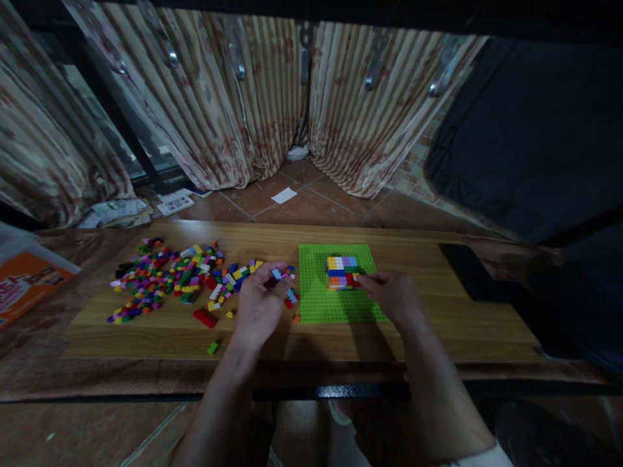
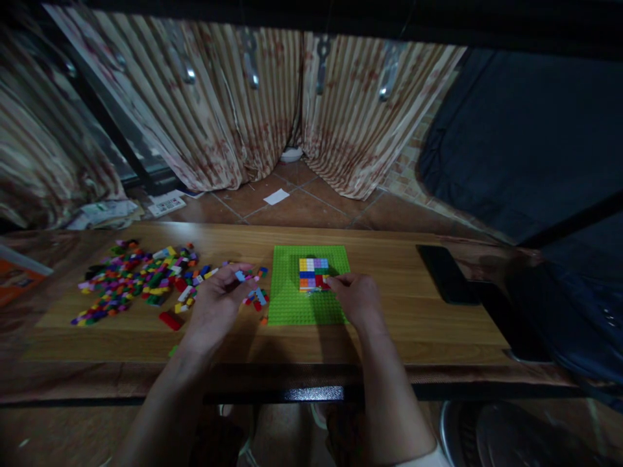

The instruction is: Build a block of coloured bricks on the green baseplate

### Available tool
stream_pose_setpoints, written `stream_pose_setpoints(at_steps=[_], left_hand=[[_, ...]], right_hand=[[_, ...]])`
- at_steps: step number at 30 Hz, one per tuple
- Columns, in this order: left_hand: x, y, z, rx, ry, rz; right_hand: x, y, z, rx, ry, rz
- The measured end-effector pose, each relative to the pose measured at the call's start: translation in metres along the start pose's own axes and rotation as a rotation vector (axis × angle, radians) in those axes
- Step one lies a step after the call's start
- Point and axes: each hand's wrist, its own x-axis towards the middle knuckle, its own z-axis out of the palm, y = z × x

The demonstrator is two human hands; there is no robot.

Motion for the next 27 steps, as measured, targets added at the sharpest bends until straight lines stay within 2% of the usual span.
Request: stream_pose_setpoints(at_steps=[10,17,27], left_hand=[[-0.0011,0.0019,-0.0012,0.014,0.019,0.023],[0.0007,-0.0025,-0.0025,0.023,0.003,0.027],[-0.0011,0.0015,-0.0009,0.04,0.008,0.029]], right_hand=[[-0.0025,-0.0032,-0.0038,0.052,-0.072,0.016],[-0.0001,0.0011,-0.0023,0.009,-0.068,-0.013],[-0.0022,-0.0023,-0.0033,0.023,-0.05,-0.036]])
